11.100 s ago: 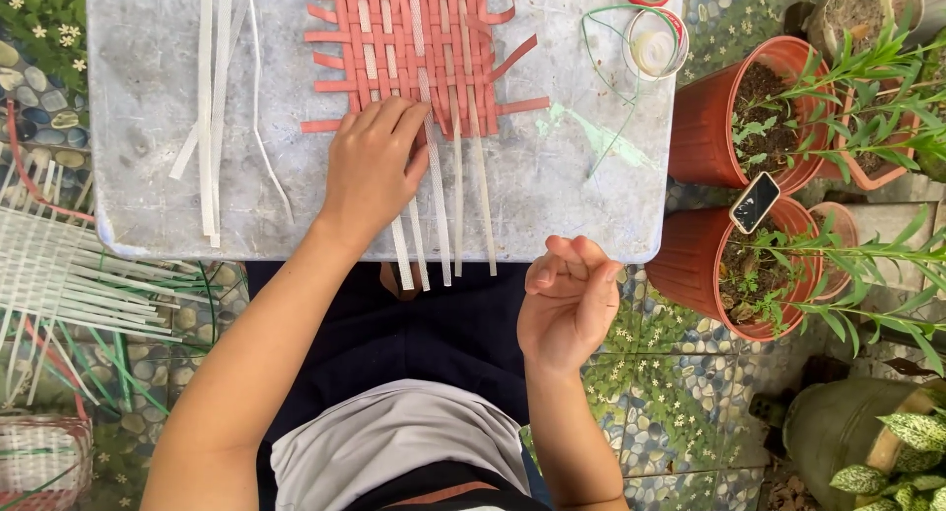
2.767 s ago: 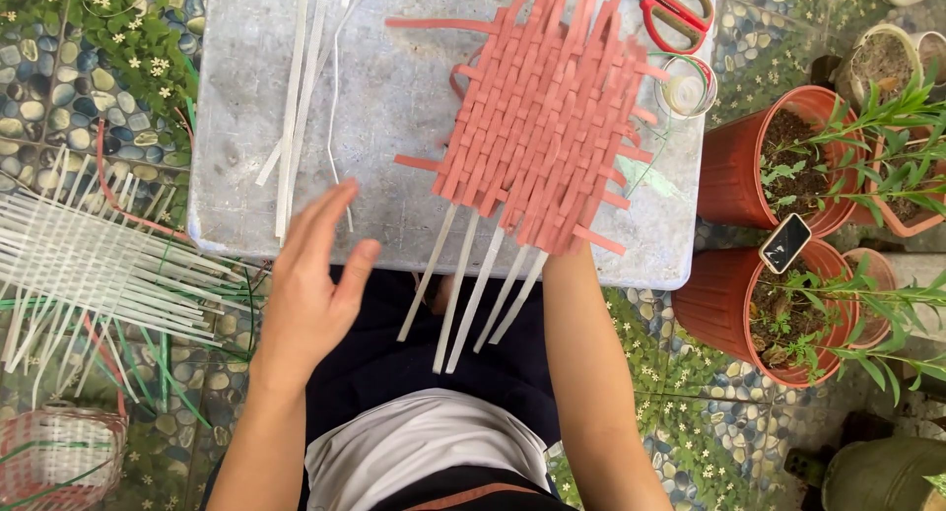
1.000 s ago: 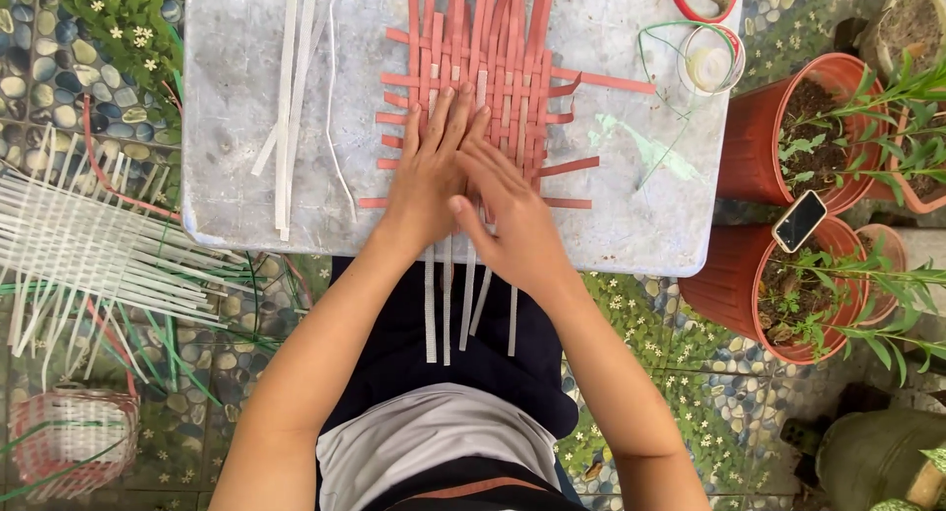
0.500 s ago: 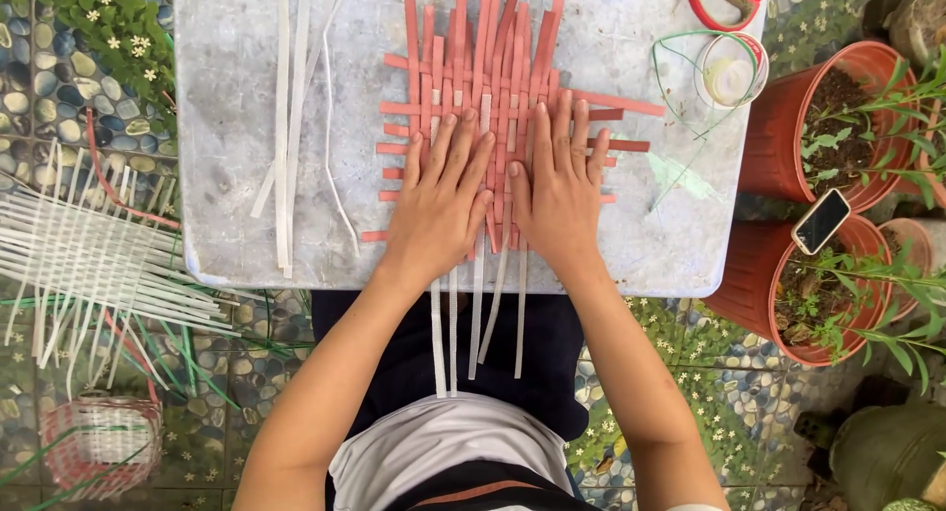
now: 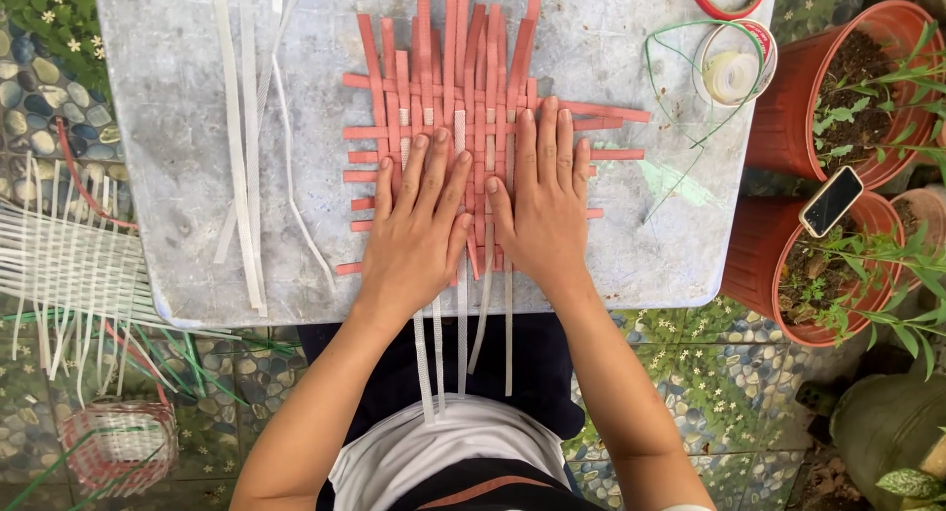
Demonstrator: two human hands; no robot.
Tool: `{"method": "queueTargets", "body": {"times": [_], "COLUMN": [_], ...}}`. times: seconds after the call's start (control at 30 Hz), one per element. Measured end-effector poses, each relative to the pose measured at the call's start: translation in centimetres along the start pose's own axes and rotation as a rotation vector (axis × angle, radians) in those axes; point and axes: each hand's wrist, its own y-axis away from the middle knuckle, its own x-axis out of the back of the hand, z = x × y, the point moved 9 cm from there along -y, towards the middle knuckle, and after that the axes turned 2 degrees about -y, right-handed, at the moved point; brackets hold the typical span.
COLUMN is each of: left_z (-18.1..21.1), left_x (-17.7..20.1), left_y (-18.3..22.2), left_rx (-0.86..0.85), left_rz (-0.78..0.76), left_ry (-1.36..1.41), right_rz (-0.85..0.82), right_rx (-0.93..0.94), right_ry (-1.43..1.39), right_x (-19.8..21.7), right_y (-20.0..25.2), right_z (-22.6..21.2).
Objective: Weaving red and white plastic strips together on a table to create a patterned mat.
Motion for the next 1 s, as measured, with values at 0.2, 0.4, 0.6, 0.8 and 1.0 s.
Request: {"method": "queueTargets", "body": {"times": [0.2,0.4,0.6,0.8,1.0], "left_z": [-0.1,0.1,0.3,0.1,0.1], "left_x": [-0.1,-0.1,0.2,0.2,-0.2], "left_y": [0.0,0.3,0.7,1.0,0.8], "left_rx": [0.019,0.006,-0.008,-0.02,-0.032], "left_rz": [-0.021,0.005,0.066,0.096,0.092], "left_ry": [0.011,-0.009,-0.007,0.033,0.047], "right_rz": [-0.015,0.032,0.302,0.076,-0.038], "right_rx": [-0.004,0.018,0.25,0.448,0.571], "right_ry": [0.009,-0.003,-0.354,-0.415,-0.152], "right_x": [-0.1,0.0,3.9,4.7,3.0], "right_y": [0.0,0.4,3.4,12.0,16.5], "right_z": [-0.1,0.1,-1.6,-2.4,-2.3]}}
